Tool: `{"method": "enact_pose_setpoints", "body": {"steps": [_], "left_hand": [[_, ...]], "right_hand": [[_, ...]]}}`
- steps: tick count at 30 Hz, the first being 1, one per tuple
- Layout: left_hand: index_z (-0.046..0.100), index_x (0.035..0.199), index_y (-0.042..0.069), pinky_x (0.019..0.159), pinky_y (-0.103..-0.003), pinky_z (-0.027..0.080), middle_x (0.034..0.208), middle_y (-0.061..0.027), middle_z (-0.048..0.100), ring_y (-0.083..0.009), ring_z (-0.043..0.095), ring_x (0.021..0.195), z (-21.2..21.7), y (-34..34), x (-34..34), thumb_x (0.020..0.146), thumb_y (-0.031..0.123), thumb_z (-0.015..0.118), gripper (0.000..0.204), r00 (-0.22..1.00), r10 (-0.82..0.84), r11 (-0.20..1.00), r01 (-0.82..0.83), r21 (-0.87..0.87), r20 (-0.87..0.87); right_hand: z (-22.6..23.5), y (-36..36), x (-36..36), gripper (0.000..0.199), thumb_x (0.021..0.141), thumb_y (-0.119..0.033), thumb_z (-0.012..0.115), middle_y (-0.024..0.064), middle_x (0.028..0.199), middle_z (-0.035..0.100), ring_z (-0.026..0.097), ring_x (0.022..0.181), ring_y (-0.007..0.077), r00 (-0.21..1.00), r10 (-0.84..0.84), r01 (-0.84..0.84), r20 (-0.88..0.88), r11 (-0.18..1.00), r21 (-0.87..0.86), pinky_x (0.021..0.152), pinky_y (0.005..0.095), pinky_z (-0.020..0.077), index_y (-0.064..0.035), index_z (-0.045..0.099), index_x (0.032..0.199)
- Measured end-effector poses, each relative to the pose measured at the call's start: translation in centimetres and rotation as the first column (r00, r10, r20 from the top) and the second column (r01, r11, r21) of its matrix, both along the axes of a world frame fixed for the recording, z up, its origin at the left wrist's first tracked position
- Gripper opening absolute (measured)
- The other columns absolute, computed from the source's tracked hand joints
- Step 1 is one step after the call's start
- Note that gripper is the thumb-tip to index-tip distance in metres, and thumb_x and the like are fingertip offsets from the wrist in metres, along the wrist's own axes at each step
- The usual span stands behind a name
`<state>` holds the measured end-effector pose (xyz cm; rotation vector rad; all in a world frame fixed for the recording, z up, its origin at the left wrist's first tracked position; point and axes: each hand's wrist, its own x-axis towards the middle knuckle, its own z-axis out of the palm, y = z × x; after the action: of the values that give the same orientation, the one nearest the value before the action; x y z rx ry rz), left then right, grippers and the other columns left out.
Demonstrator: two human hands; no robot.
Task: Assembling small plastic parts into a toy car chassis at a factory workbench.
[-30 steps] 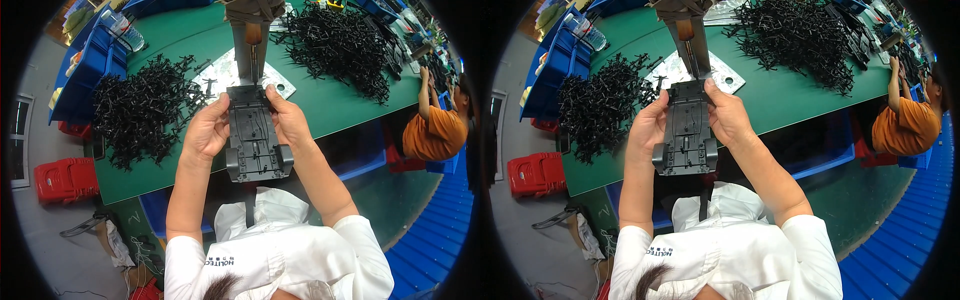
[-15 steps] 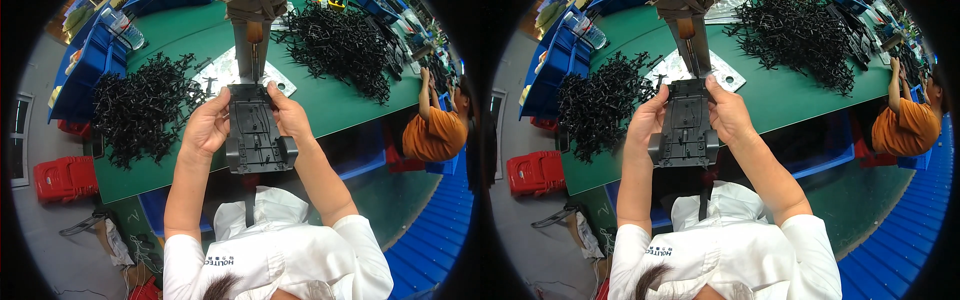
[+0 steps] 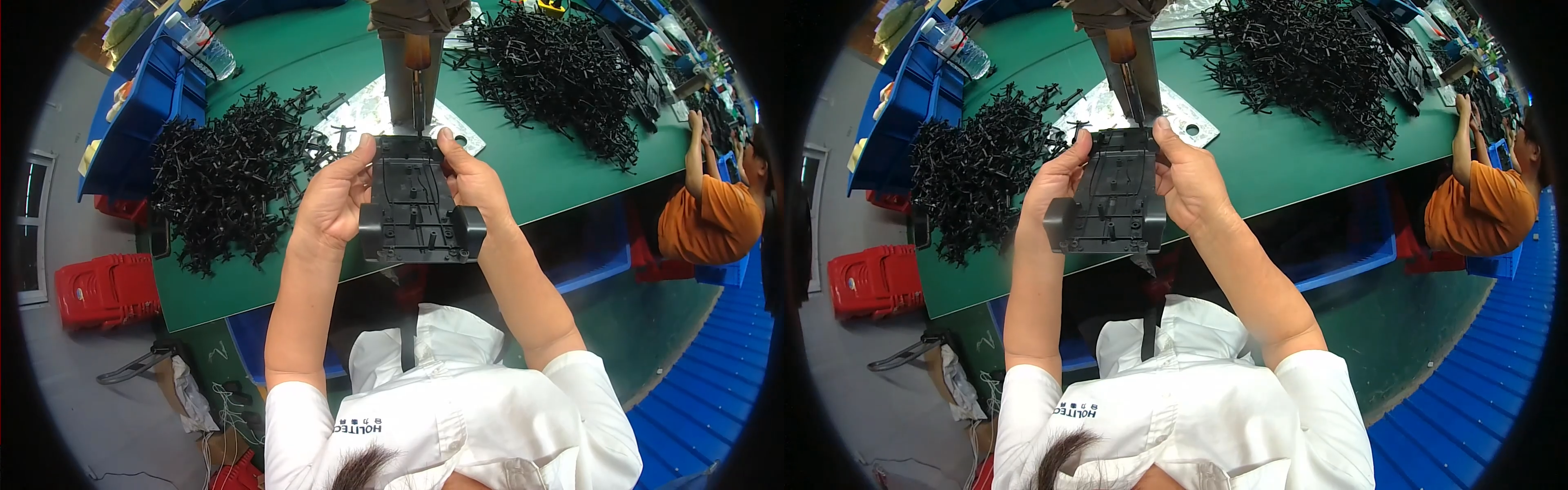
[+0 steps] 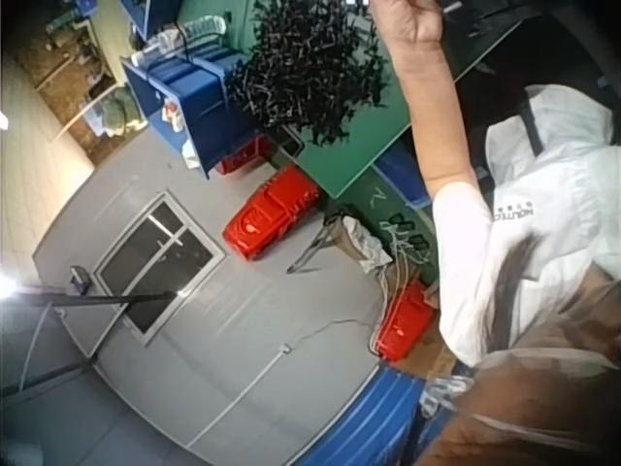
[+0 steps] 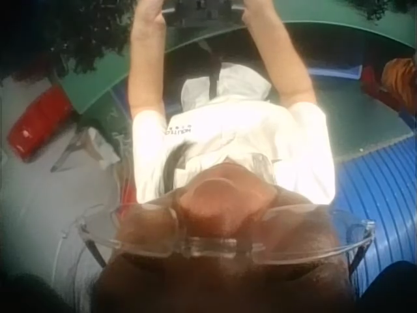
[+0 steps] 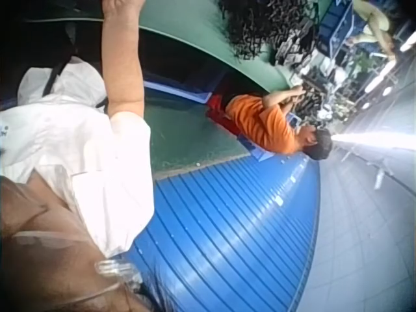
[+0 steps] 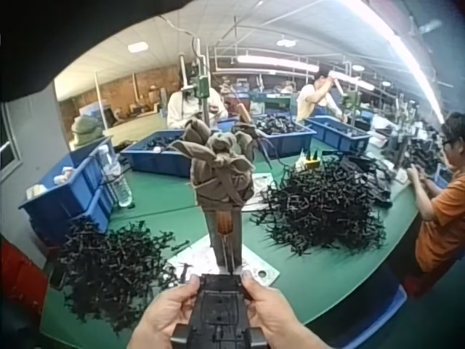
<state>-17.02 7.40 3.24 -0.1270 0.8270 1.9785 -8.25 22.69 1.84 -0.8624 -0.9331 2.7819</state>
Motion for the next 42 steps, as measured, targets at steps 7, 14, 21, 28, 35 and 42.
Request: {"method": "enact_pose_setpoints", "body": {"steps": [7,14,21,28,35,42], "left_hand": [[0.057,0.102,-0.002,0.069,-0.032,0.057,0.093,-0.0143,0.063,-0.0196,0.064,0.082,0.3,-0.2,-0.4,0.090,0.021,0.059,0.026,0.994,-0.051,0.998,0.048,0.033,0.100],[0.057,0.103,-0.003,0.067,-0.034,0.058,0.093,-0.0167,0.063,-0.0215,0.065,0.081,0.6,0.0,-0.8,0.089,0.022,0.061,0.029,0.997,-0.003,0.996,0.009,-0.085,0.077],[0.056,0.104,-0.005,0.065,-0.035,0.059,0.091,-0.0188,0.064,-0.0228,0.067,0.078,0.2,0.4,-1.1,0.090,0.023,0.059,0.032,0.995,0.025,0.998,-0.020,-0.051,0.096],[0.054,0.103,-0.006,0.069,-0.036,0.059,0.091,-0.0182,0.064,-0.0245,0.066,0.080,-1.1,0.6,-2.2,0.093,0.023,0.054,0.031,0.991,-0.098,0.987,0.086,0.135,0.090],[0.053,0.096,-0.002,0.076,-0.035,0.058,0.091,-0.0143,0.063,-0.0231,0.065,0.083,-2.1,0.6,-2.8,0.091,0.014,0.057,0.017,0.996,-0.041,0.959,0.018,0.284,0.075],[0.054,0.106,-0.006,0.072,-0.033,0.058,0.095,-0.0177,0.065,-0.0240,0.067,0.082,-1.3,-1.2,-0.2,0.093,0.020,0.054,0.029,0.958,-0.196,0.979,0.177,0.103,0.211]], "right_hand": [[0.3,-0.2,0.1,0.032,0.091,-0.029,0.058,0.0061,0.098,0.060,0.055,0.086,0.0155,0.999,-0.012,0.011,-0.046,1.000,-0.025,0.073,0.0294,0.0498,-0.0004,0.057,0.106],[0.7,-0.2,-0.1,0.032,0.091,-0.030,0.058,0.0064,0.097,0.059,0.056,0.085,0.0148,0.999,-0.012,0.012,-0.047,1.000,0.004,0.073,0.0292,0.0511,-0.0006,0.057,0.104],[0.7,-0.4,-0.3,0.031,0.092,-0.030,0.056,0.0050,0.095,0.058,0.056,0.086,0.0134,0.997,-0.002,0.002,-0.078,1.000,0.000,0.074,0.0287,0.0516,-0.0014,0.057,0.103],[0.7,-0.2,-0.7,0.027,0.093,-0.027,0.054,0.0079,0.092,0.060,0.061,0.082,0.0159,0.990,-0.036,0.026,-0.139,0.997,-0.070,0.073,0.0313,0.0550,-0.0013,0.056,0.101],[-0.1,0.0,-1.2,0.027,0.094,-0.025,0.052,0.0084,0.095,0.059,0.061,0.087,0.0157,0.986,-0.083,0.056,-0.147,0.982,-0.180,0.072,0.0278,0.0568,-0.0008,0.053,0.106],[-0.8,-0.3,1.4,0.031,0.095,-0.028,0.052,0.0078,0.096,0.059,0.060,0.085,0.0155,0.988,0.036,-0.061,-0.152,0.985,-0.163,0.073,0.0309,0.0545,0.0004,0.054,0.107]]}}
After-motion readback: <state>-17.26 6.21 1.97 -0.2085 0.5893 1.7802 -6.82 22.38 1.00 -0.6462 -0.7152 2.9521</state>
